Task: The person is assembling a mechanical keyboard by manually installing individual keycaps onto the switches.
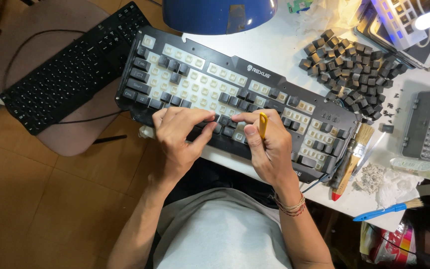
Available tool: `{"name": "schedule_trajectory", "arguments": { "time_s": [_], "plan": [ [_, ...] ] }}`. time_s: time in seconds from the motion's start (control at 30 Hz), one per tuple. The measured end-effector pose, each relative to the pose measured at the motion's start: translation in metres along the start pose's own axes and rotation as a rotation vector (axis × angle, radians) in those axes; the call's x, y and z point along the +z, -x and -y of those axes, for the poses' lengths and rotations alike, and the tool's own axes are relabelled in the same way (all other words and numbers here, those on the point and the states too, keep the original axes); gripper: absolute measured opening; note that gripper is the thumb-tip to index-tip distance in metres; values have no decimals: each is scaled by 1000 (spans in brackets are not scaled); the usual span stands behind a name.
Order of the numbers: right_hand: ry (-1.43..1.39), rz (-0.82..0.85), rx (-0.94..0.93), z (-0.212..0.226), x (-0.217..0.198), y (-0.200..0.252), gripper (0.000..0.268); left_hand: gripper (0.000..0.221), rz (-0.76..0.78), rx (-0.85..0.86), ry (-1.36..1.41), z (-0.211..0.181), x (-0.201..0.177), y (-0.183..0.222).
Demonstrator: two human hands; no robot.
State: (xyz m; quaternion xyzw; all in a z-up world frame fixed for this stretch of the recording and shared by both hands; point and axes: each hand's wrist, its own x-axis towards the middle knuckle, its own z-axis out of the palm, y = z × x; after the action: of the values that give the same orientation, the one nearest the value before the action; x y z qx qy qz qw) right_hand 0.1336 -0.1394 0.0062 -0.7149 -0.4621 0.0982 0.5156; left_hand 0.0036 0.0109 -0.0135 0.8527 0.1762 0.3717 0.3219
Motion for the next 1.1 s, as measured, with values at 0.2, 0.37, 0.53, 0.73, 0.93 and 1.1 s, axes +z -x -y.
{"name": "schedule_trajectory", "arguments": {
  "time_s": [0.2, 0.37, 0.53, 0.73, 0.93, 1.1],
  "plan": [
    [1, 0, 12, 0, 0, 2, 44, 20, 19, -32, 42, -6, -3, -2],
    [-5, -5, 18, 1, 0, 2, 44, 23, 5, -17, -2, -6, 2, -5],
    [-18, -12, 29, 1, -2, 3, 45, 23, -12, 14, -8, -7, 9, -7],
    [-67, -3, 52, -3, -3, 3, 42, 34, 9, -51, 236, -13, -3, -15],
    [-113, -46, 102, 9, 2, -3, 47, 29, 43, -103, 539, -25, -3, -19],
    [-209, -80, 198, 0, 1, -3, 46, 29, 79, -11, 462, -25, 8, -15]
  ]
}}
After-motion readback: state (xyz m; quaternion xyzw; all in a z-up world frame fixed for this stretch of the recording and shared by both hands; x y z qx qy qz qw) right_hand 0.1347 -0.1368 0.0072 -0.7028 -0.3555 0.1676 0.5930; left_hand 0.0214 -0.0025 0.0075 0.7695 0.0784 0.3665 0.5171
